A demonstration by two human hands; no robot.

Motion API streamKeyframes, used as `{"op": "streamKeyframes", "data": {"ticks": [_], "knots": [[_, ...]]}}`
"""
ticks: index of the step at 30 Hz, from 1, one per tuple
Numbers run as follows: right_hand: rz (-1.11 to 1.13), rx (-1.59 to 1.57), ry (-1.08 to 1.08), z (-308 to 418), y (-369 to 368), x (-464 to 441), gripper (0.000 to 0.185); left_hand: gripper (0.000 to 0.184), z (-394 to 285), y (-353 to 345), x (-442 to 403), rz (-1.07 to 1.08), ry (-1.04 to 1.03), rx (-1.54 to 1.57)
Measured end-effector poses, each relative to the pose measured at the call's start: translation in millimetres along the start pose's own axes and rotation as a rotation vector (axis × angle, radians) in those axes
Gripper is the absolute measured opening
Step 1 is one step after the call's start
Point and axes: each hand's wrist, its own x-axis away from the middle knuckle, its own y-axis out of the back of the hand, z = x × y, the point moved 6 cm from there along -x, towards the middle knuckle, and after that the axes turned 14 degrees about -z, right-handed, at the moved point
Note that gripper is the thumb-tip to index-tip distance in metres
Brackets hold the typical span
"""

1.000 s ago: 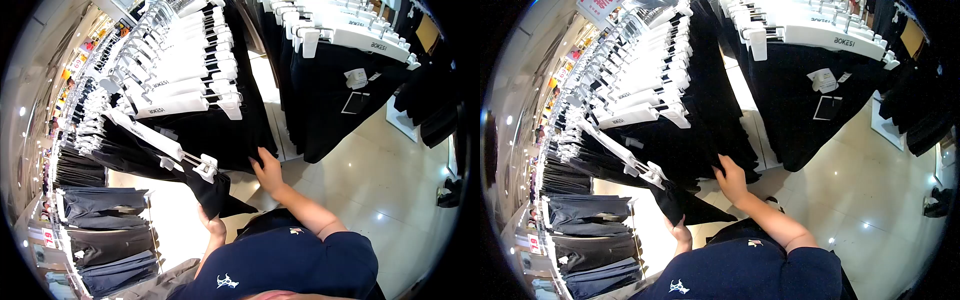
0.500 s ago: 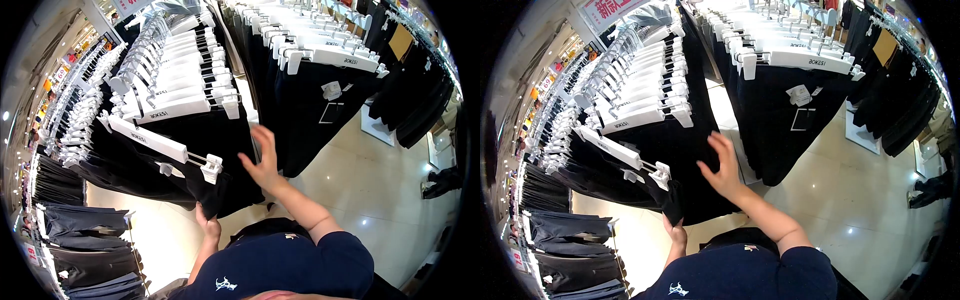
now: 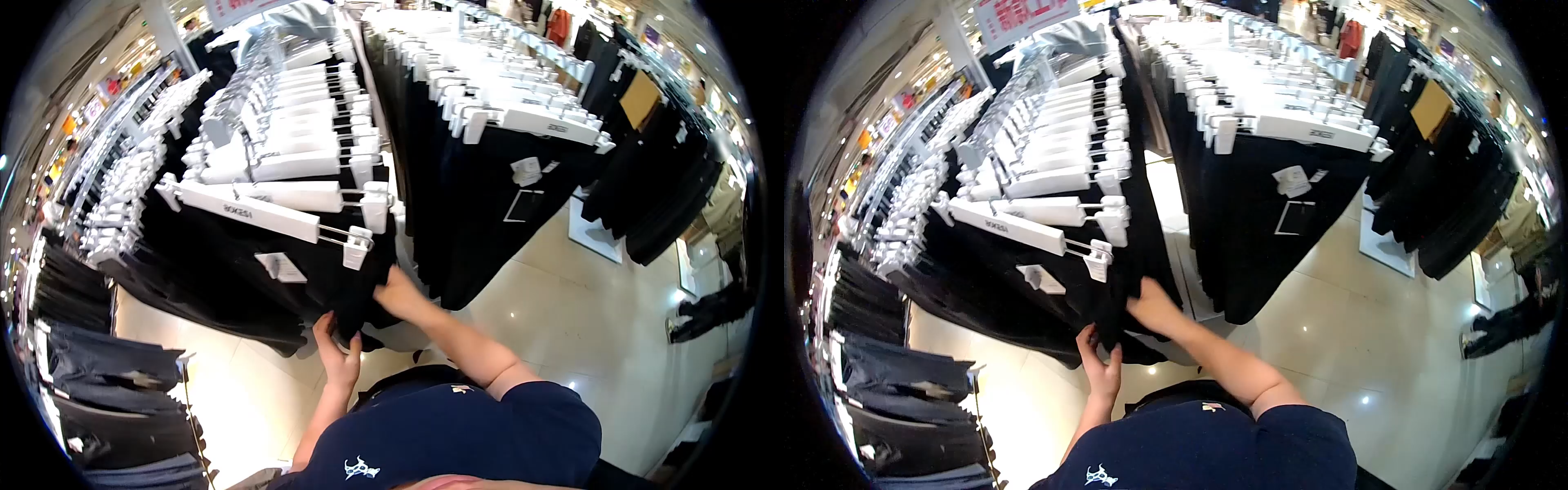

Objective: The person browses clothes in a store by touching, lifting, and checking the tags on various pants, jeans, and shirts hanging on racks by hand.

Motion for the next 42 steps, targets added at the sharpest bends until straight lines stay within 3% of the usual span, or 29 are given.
{"op": "streamKeyframes", "data": {"ticks": [3,4,5,7,8,9,11,12,15,18,19,21,22,23,26,29,31,35,37,40,42], "knots": [[0.132,0.112,-0.177,-34,-20,28,0.029,0.084,-26,-23,3,0.067,-0.12,-0.128],[0.197,0.147,-0.089,-30,-24,36,0.036,0.092,-29,-30,4,0.063,-0.122,-0.117],[0.264,0.184,0.001,-25,-27,44,0.045,0.089,-30,-35,4,-0.001,-0.202,-0.23],[0.383,0.247,0.057,-22,-27,57,0.051,0.085,-16,-41,-5,-0.05,-0.035,-0.1],[0.394,0.327,0.139,-28,-29,60,0.054,0.066,-18,-38,-5,-0.088,-0.047,-0.055],[0.498,0.471,0.081,-7,-20,64,0.055,0.066,-15,-35,-10,-0.085,-0.051,-0.048],[0.281,0.229,0.398,-10,-12,69,0.05,0.042,16,-30,-24,0.107,0.204,-0.081],[0.387,0.114,0.358,-7,-7,70,0.041,0.027,4,-27,-33,0.015,-0.029,-0.082],[0.314,0.081,0.21,-17,26,67,0.035,0.026,3,-26,-44,0.069,0.002,-0.142],[-0.032,0.219,0.247,-36,89,53,0.033,0.028,22,-36,-42,0.167,0.023,-0.239],[-0.209,0.113,0.05,-51,117,47,0.032,0.029,27,-41,-38,0.217,0.007,-0.348],[-0.558,-0.037,0.08,-71,176,42,0.037,0.033,37,-51,-25,0.325,0.074,-0.421],[-0.725,-0.005,0.173,-89,211,38,0.044,0.033,48,-61,-12,0.559,0.112,-0.512],[-0.805,0.067,0.174,-62,237,43,0.048,0.034,59,-68,3,0.79,0.145,-0.605],[-1.022,0.23,0.258,-31,304,35,0.065,0.039,61,-87,20,0.902,0.128,-0.394],[-1.083,0.234,0.349,-3,349,14,0.07,0.039,41,-107,18,1.017,0.203,-0.222],[-1.09,0.209,0.383,7,370,-4,0.072,0.037,20,-128,9,1.054,0.262,0.148],[-1.011,-0.003,0.397,8,393,-32,0.069,0.048,-20,-168,-28,0.986,0.368,0.457],[-0.981,-0.089,0.417,10,399,-39,0.065,0.054,-30,-189,-47,0.893,0.292,0.479],[-0.845,-0.275,0.372,5,409,-50,0.037,0.065,-63,-212,-74,0.708,0.125,0.435],[-0.787,-0.272,0.346,2,411,-49,0.035,0.066,-79,-225,-81,0.634,0.082,0.427]]}}
